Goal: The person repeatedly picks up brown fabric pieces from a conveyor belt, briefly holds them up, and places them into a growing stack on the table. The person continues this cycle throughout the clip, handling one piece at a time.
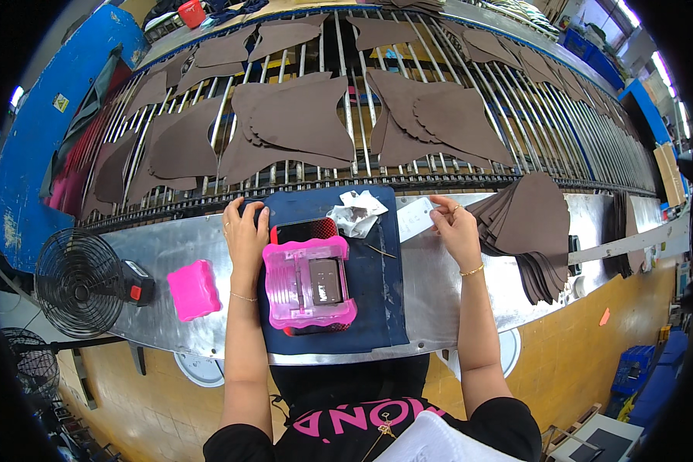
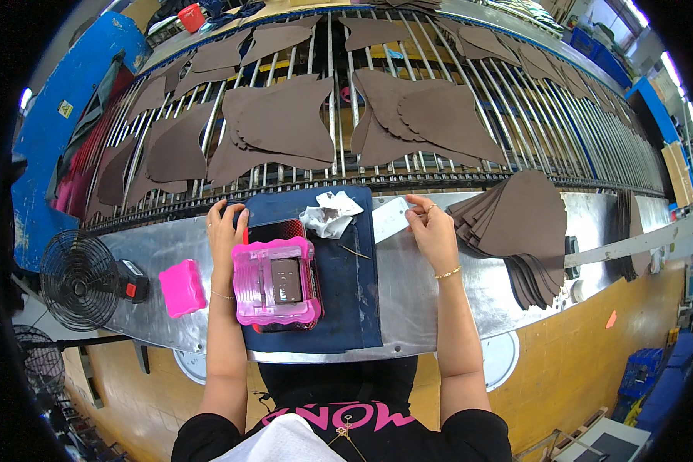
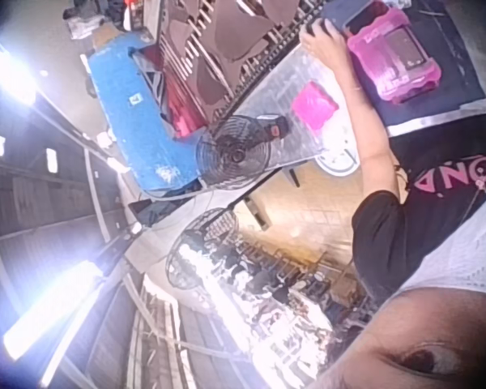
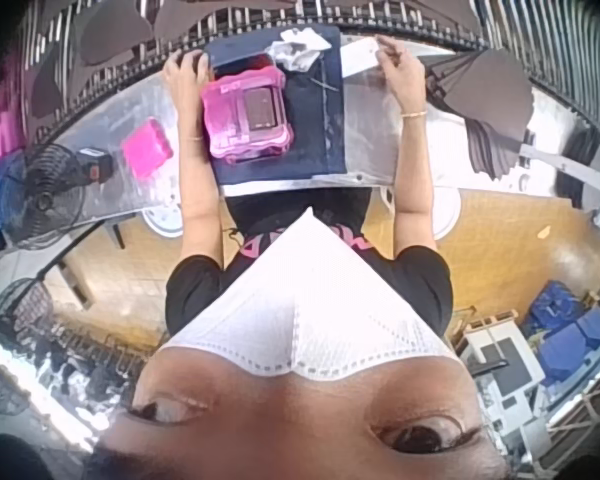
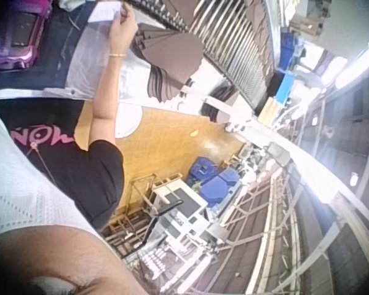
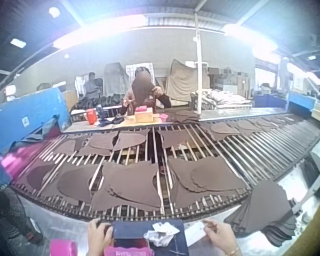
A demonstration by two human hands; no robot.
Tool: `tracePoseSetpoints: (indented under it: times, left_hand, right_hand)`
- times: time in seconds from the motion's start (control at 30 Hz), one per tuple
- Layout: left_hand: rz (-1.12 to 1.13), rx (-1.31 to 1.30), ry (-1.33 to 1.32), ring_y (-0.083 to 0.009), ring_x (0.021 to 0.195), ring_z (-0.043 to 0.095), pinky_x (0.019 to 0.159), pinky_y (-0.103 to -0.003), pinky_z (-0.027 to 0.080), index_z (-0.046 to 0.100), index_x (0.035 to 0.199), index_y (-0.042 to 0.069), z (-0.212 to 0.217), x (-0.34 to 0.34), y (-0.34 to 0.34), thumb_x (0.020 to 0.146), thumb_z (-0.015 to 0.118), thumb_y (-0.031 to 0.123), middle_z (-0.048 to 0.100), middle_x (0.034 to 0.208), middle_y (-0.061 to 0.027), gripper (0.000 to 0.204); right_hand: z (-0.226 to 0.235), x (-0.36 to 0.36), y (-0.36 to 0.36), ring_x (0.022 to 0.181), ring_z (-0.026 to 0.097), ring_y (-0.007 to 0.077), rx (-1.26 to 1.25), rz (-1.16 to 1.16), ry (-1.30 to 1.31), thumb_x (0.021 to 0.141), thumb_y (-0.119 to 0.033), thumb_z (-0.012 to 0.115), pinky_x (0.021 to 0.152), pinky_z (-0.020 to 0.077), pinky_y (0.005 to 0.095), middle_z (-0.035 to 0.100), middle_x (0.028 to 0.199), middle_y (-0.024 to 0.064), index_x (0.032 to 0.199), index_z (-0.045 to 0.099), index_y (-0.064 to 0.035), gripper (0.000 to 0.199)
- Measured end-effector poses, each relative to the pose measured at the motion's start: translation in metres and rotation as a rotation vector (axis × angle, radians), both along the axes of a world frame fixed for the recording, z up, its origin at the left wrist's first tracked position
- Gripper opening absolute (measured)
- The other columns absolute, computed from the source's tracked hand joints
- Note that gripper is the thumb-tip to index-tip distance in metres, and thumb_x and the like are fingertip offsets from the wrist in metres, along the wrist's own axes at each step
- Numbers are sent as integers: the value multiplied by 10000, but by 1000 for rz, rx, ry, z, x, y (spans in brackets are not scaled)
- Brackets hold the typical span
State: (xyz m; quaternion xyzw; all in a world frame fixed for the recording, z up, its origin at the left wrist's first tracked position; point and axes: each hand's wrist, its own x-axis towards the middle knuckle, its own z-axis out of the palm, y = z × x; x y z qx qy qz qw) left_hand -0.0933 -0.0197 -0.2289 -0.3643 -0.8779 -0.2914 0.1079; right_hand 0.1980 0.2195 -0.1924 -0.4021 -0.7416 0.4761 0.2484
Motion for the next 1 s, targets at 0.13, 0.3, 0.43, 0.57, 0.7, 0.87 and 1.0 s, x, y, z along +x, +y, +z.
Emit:
tracePoseSetpoints:
  times: [0.13, 0.3, 0.43, 0.57, 0.7, 0.87, 1.0]
  left_hand:
    - [4, -16, 4, -359, 1183, 447, 987, -468, 367, 660, 983, 94, -2, 0, 1, 859, 636, 229, 509, 1221, -168, 185]
    - [2, -19, 11, -357, 1187, 445, 987, -468, 367, 661, 984, 96, -4, -2, 0, 860, 636, 231, 511, 1219, -167, 186]
    - [2, -16, 10, -356, 1185, 446, 985, -468, 368, 662, 982, 95, -4, -1, 1, 860, 637, 229, 512, 1216, -166, 183]
    - [1, -13, 8, -356, 1181, 448, 985, -466, 369, 662, 977, 92, -4, -1, 1, 859, 639, 225, 512, 1213, -167, 179]
    - [-3, -12, 14, -356, 1175, 451, 984, -463, 371, 662, 975, 91, -3, -1, 1, 858, 640, 221, 512, 1210, -169, 177]
    - [0, -15, 17, -354, 1177, 448, 987, -464, 367, 662, 977, 92, -5, -2, 1, 860, 637, 225, 511, 1211, -167, 178]
    - [6, -22, 6, -352, 1184, 442, 990, -466, 361, 662, 980, 94, -4, -1, 1, 863, 633, 230, 509, 1216, -165, 182]
  right_hand:
    - [-2, -3, -8, 669, 637, 98, -28, 86, -28, 868, -78, 621, 625, 510, 237, 685, 839, 66, 1145, 628, 2, 289]
    - [-7, -8, -16, 674, 639, 115, -23, 207, -65, 876, -103, 627, 632, 509, 256, 690, 826, 73, 1161, 624, -15, 298]
    - [-11, -9, -17, 660, 631, 120, -62, 183, -16, 888, -137, 635, 618, 496, 258, 686, 818, 71, 1241, 579, -44, 369]
    - [-1, -12, -20, 636, 617, 116, -67, 163, -16, 905, -188, 630, 593, 471, 256, 672, 765, 66, 1320, 515, -76, 445]
    - [4, -12, -20, 625, 611, 109, -22, 160, -57, 916, -221, 621, 587, 462, 258, 661, 721, 64, 1343, 492, -88, 466]
    - [4, -12, -21, 627, 614, 112, -24, 161, -47, 910, -217, 630, 587, 466, 258, 671, 744, 70, 1337, 498, -87, 465]
    - [3, -12, -21, 635, 619, 116, -37, 167, -34, 904, -194, 635, 593, 475, 257, 684, 780, 76, 1317, 516, -79, 445]
